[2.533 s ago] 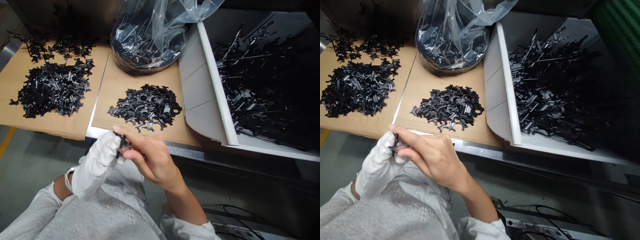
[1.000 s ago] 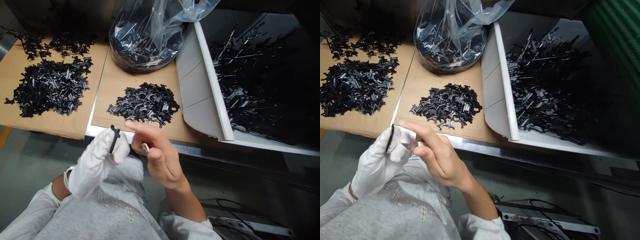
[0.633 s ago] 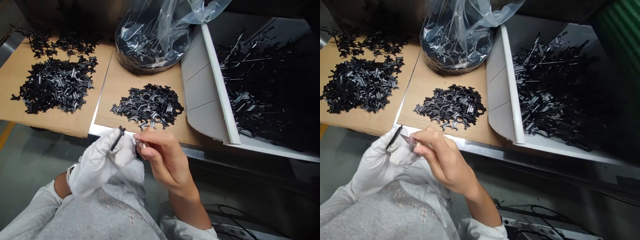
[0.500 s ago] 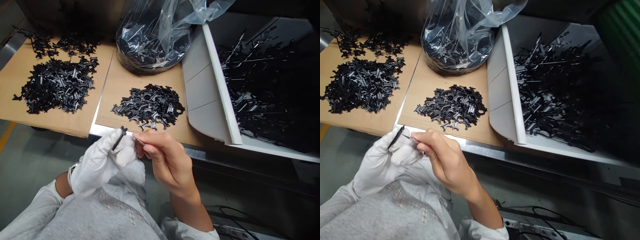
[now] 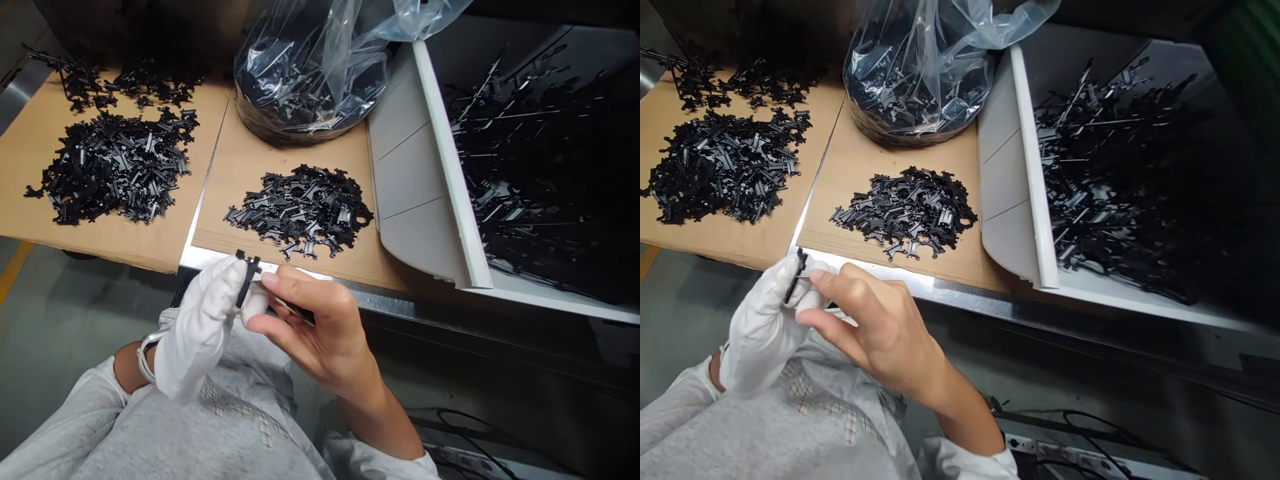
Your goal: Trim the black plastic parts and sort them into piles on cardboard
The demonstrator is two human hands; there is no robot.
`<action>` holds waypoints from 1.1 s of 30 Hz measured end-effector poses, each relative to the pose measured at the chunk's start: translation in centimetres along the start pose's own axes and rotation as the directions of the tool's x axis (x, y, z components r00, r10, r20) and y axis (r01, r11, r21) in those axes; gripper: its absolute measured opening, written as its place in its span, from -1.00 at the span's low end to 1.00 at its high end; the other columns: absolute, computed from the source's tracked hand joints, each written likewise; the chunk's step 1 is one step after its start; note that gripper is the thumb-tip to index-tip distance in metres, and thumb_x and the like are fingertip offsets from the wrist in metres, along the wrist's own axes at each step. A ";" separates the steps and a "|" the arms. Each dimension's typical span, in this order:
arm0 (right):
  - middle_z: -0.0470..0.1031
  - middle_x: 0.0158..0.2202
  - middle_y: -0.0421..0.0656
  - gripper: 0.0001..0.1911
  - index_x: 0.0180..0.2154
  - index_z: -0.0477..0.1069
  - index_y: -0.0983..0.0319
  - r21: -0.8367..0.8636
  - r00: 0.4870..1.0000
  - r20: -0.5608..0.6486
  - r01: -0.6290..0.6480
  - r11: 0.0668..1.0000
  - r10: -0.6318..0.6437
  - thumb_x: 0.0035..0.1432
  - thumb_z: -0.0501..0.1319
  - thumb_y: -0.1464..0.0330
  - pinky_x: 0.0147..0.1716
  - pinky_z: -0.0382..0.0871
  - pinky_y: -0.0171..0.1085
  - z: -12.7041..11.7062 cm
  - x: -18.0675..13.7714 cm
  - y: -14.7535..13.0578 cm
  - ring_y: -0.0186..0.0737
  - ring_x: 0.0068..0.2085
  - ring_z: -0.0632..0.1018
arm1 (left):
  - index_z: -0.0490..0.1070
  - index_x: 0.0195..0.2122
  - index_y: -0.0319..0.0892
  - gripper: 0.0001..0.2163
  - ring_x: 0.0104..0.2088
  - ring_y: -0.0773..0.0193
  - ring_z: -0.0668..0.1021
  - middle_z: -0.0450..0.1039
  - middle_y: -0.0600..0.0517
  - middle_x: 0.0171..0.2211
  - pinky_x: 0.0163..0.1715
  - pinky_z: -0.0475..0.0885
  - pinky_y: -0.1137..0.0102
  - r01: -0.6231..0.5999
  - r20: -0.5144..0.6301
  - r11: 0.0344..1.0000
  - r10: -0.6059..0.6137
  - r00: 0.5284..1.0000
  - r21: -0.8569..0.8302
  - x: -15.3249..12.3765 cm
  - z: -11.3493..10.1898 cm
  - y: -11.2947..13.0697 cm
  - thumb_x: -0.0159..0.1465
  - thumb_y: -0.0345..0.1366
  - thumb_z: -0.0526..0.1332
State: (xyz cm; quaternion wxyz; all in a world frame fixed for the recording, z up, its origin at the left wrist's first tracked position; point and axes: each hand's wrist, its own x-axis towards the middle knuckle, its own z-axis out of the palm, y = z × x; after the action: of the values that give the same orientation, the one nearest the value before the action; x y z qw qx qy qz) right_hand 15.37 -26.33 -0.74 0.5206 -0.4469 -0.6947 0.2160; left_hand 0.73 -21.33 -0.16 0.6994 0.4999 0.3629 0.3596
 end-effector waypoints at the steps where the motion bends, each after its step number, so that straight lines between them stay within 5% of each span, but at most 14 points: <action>1: 0.45 -0.37 -0.26 -0.68 0.15 0.34 0.10 -0.021 1.000 0.003 0.005 1.000 -0.005 0.41 0.23 0.27 -0.51 0.35 -0.35 0.0 0.1 0.0 -0.34 -0.46 0.43 | 0.46 -0.43 -0.06 -0.68 -0.41 0.25 0.55 0.49 0.07 -0.47 -0.25 0.57 0.32 -0.001 -0.013 1.000 0.001 1.000 0.031 0.0 0.0 0.0 0.43 -0.06 0.17; 5: 0.44 -0.39 -0.27 -0.70 0.12 0.40 0.12 -0.095 1.000 -0.016 0.021 0.995 -0.022 0.40 0.25 0.24 -0.53 0.30 -0.34 0.1 0.3 0.0 -0.37 -0.50 0.38 | 0.59 -0.21 0.01 -0.83 -0.24 0.21 0.68 0.65 0.06 -0.27 -0.15 0.65 0.34 -0.037 -0.078 0.988 0.049 0.996 0.153 -0.5 -0.4 -0.5 0.41 -0.16 0.20; 10: 0.36 -0.48 -0.32 -0.69 0.14 0.39 0.08 -0.164 0.994 -0.064 0.072 0.984 -0.084 0.40 0.24 0.28 -0.61 0.18 -0.33 0.5 0.5 0.2 -0.36 -0.56 0.27 | 0.62 -0.03 0.04 -0.76 0.05 0.18 0.67 0.68 0.07 -0.05 0.15 0.58 0.33 -0.141 -0.103 0.965 0.167 0.981 0.220 -1.0 -1.1 -1.9 0.37 -0.08 0.25; 15: 0.17 -0.53 -0.36 -0.79 0.06 0.39 0.08 -0.210 0.993 -0.069 0.084 0.974 -0.101 0.42 0.22 0.31 -0.64 0.09 -0.30 0.7 0.8 0.0 -0.36 -0.59 0.18 | 0.61 -0.01 0.05 -0.73 0.10 0.20 0.65 0.67 0.08 0.02 0.23 0.52 0.34 -0.107 -0.138 0.989 0.120 0.983 0.098 -1.1 -1.6 -2.8 0.40 -0.03 0.21; 22: 0.21 -0.53 -0.34 -0.72 0.09 0.38 0.05 -0.182 0.992 -0.076 0.087 0.979 -0.102 0.38 0.25 0.34 -0.63 0.12 -0.28 0.8 0.9 0.1 -0.32 -0.58 0.20 | 0.57 0.00 0.05 -0.76 0.21 0.11 0.58 0.63 0.04 0.07 0.39 0.36 0.16 -0.094 -0.113 0.977 0.118 0.987 0.192 -1.3 -2.4 -3.8 0.36 -0.09 0.26; 27: 0.41 -0.43 -0.29 -0.73 0.11 0.38 0.11 -0.148 0.993 -0.092 0.057 0.987 -0.071 0.41 0.23 0.31 -0.59 0.22 -0.33 1.0 0.6 0.3 -0.36 -0.54 0.28 | 0.57 0.06 0.07 -0.72 0.18 0.16 0.60 0.60 0.06 0.14 0.32 0.43 0.29 -0.175 -0.100 0.965 0.197 0.975 0.195 -1.4 -2.3 -3.8 0.35 -0.10 0.30; 33: 0.25 -0.51 -0.35 -0.79 0.06 0.41 0.14 -0.232 0.988 -0.098 0.092 0.968 -0.117 0.43 0.19 0.31 -0.62 0.14 -0.32 0.9 0.7 0.2 -0.36 -0.56 0.21 | 0.60 0.03 0.05 -0.73 0.05 0.26 0.68 0.69 0.09 -0.05 0.11 0.58 0.46 -0.223 -0.096 0.940 0.254 0.962 0.260 -0.9 -1.3 -2.1 0.45 -0.08 0.17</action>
State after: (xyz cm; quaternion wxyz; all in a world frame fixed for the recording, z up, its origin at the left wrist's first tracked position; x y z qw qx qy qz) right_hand 14.52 -25.48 -0.82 0.5145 -0.4775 -0.7075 0.0822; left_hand -0.51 -21.99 -2.32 0.5583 0.5991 0.3854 0.4252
